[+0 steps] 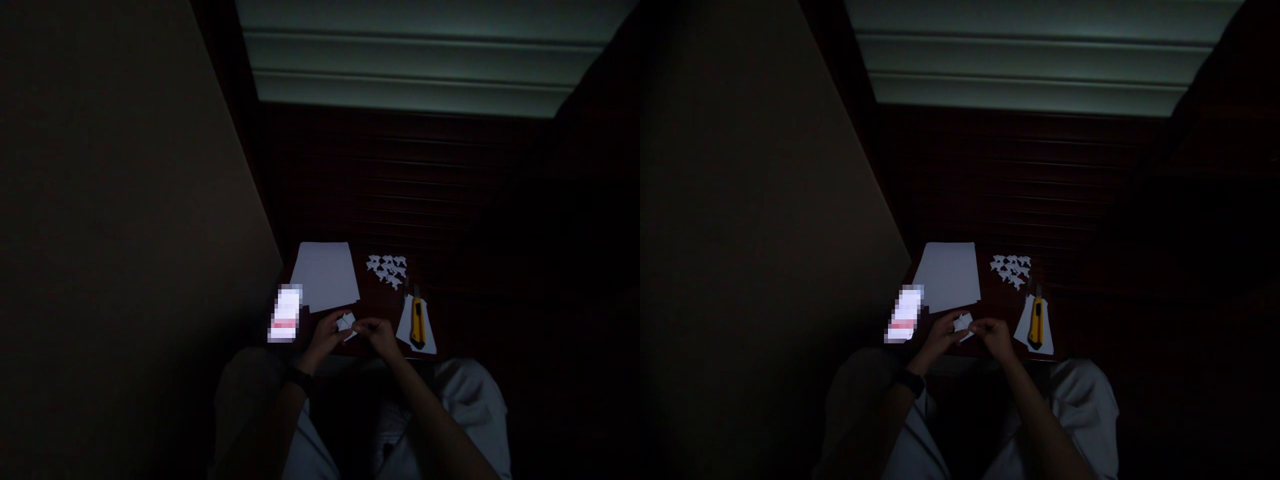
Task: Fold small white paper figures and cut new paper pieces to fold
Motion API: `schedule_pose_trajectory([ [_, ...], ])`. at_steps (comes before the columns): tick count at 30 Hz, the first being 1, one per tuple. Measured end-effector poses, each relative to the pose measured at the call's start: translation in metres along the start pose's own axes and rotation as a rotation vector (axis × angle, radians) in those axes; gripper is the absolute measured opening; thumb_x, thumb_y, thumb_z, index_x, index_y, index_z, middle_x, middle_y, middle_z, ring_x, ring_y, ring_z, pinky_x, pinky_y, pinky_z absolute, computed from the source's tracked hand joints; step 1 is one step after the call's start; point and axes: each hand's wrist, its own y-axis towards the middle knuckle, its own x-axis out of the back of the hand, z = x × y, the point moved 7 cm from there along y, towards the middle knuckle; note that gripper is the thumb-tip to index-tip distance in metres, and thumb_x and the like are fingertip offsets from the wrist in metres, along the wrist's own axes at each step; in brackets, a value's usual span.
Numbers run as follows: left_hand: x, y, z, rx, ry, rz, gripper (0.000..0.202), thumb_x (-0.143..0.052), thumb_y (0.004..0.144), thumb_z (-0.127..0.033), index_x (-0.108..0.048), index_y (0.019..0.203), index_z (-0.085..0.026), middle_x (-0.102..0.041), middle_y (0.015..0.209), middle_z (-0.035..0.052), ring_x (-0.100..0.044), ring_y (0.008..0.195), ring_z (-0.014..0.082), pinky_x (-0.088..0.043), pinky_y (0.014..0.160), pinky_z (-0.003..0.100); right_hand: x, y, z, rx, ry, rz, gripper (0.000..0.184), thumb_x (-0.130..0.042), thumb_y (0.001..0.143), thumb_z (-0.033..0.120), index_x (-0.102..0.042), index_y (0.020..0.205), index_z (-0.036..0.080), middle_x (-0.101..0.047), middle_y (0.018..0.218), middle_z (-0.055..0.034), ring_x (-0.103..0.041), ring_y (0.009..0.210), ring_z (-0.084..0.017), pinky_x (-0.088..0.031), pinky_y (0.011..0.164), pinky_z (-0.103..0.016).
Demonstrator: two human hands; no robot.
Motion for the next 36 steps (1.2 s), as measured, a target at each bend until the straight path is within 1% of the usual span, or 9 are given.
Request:
schedule_pose_trajectory([
  [4,0.002,0.002,0.004,0.009,0.029,-0.043,0.046,-0.062,0.069,-0.03,-0.053,0.111,-0.013,-0.061,0.083,0.0057,-0.056,0.06,0.0124,-0.043,0.042,0.019,0.0,0.0,0.005,0.033,-0.019,-0.003,0.021,-0.061,0.068,0.035,-0.069,0.076,0.017,-0.068,0.074,-0.0049,-0.059,0.069,-0.018,-0.044,0.064,-0.027],
  [8,0.003,0.003,0.006,-0.017,0.085,-0.087,0.04,-0.058,0.073,-0.033,-0.055,0.108,-0.014,-0.061,0.081,0.0049,-0.053,0.052,0.0098,-0.04,0.039,0.018,-0.001,0.001,0.004,0.039,-0.027,-0.019,0.022,-0.059,0.07,0.036,-0.068,0.076,0.017,-0.068,0.075,-0.0053,-0.06,0.07,-0.019,-0.044,0.066,-0.028],
  [13,0.002,0.003,0.008,-0.031,0.086,-0.093,0.038,-0.057,0.073,-0.029,-0.055,0.107,-0.014,-0.061,0.086,0.0062,-0.053,0.055,0.0101,-0.041,0.041,0.018,-0.001,0.0,-0.001,0.025,-0.065,-0.098,0.024,-0.057,0.072,0.038,-0.067,0.075,0.016,-0.067,0.071,-0.0049,-0.059,0.065,-0.018,-0.043,0.061,-0.026],
  [15,0.001,0.002,0.005,-0.045,0.082,-0.091,0.037,-0.055,0.073,-0.027,-0.054,0.108,-0.016,-0.061,0.088,0.0059,-0.053,0.056,0.01,-0.041,0.042,0.018,0.0,0.0,-0.004,0.005,-0.097,-0.136,0.024,-0.057,0.071,0.037,-0.066,0.073,0.016,-0.067,0.069,-0.0045,-0.058,0.063,-0.017,-0.042,0.059,-0.025],
  [19,-0.001,-0.003,-0.002,-0.04,0.076,-0.071,0.033,-0.057,0.07,-0.022,-0.054,0.103,-0.018,-0.058,0.093,0.0047,-0.056,0.064,0.0114,-0.044,0.045,0.018,0.0,0.001,-0.005,-0.011,-0.141,-0.171,0.02,-0.058,0.069,0.034,-0.066,0.069,0.016,-0.066,0.066,-0.0036,-0.058,0.061,-0.017,-0.041,0.058,-0.025],
  [23,-0.002,-0.006,-0.006,-0.04,0.064,-0.072,0.044,-0.061,0.064,-0.016,-0.049,0.107,-0.02,-0.055,0.094,0.0039,-0.057,0.07,0.0124,-0.044,0.046,0.016,0.0,0.001,-0.007,-0.03,-0.142,-0.173,0.015,-0.057,0.067,0.03,-0.065,0.068,0.016,-0.066,0.066,-0.0035,-0.058,0.062,-0.017,-0.042,0.058,-0.026],
  [28,-0.002,-0.002,0.001,-0.02,0.059,-0.096,0.04,-0.062,0.065,-0.019,-0.05,0.103,-0.018,-0.055,0.084,0.0024,-0.056,0.064,0.0117,-0.042,0.042,0.015,0.0,0.001,-0.01,-0.049,-0.122,-0.173,0.012,-0.056,0.064,0.025,-0.064,0.065,0.016,-0.066,0.067,-0.004,-0.059,0.064,-0.018,-0.043,0.059,-0.026],
  [33,0.0,0.003,0.009,0.018,0.058,-0.093,0.041,-0.068,0.06,-0.021,-0.053,0.097,-0.015,-0.057,0.078,0.0016,-0.056,0.059,0.0113,-0.042,0.04,0.015,0.002,0.0,-0.006,-0.024,-0.137,-0.169,0.013,-0.058,0.065,0.028,-0.063,0.064,0.016,-0.066,0.065,-0.0042,-0.058,0.061,-0.017,-0.042,0.058,-0.026],
  [36,0.002,0.005,0.012,0.028,0.058,-0.096,0.04,-0.069,0.058,-0.022,-0.055,0.094,-0.015,-0.058,0.077,0.0018,-0.056,0.057,0.012,-0.042,0.038,0.016,0.002,-0.001,-0.005,-0.002,-0.105,-0.137,0.016,-0.06,0.065,0.031,-0.063,0.064,0.016,-0.065,0.064,-0.0041,-0.058,0.061,-0.017,-0.042,0.057,-0.025],
])
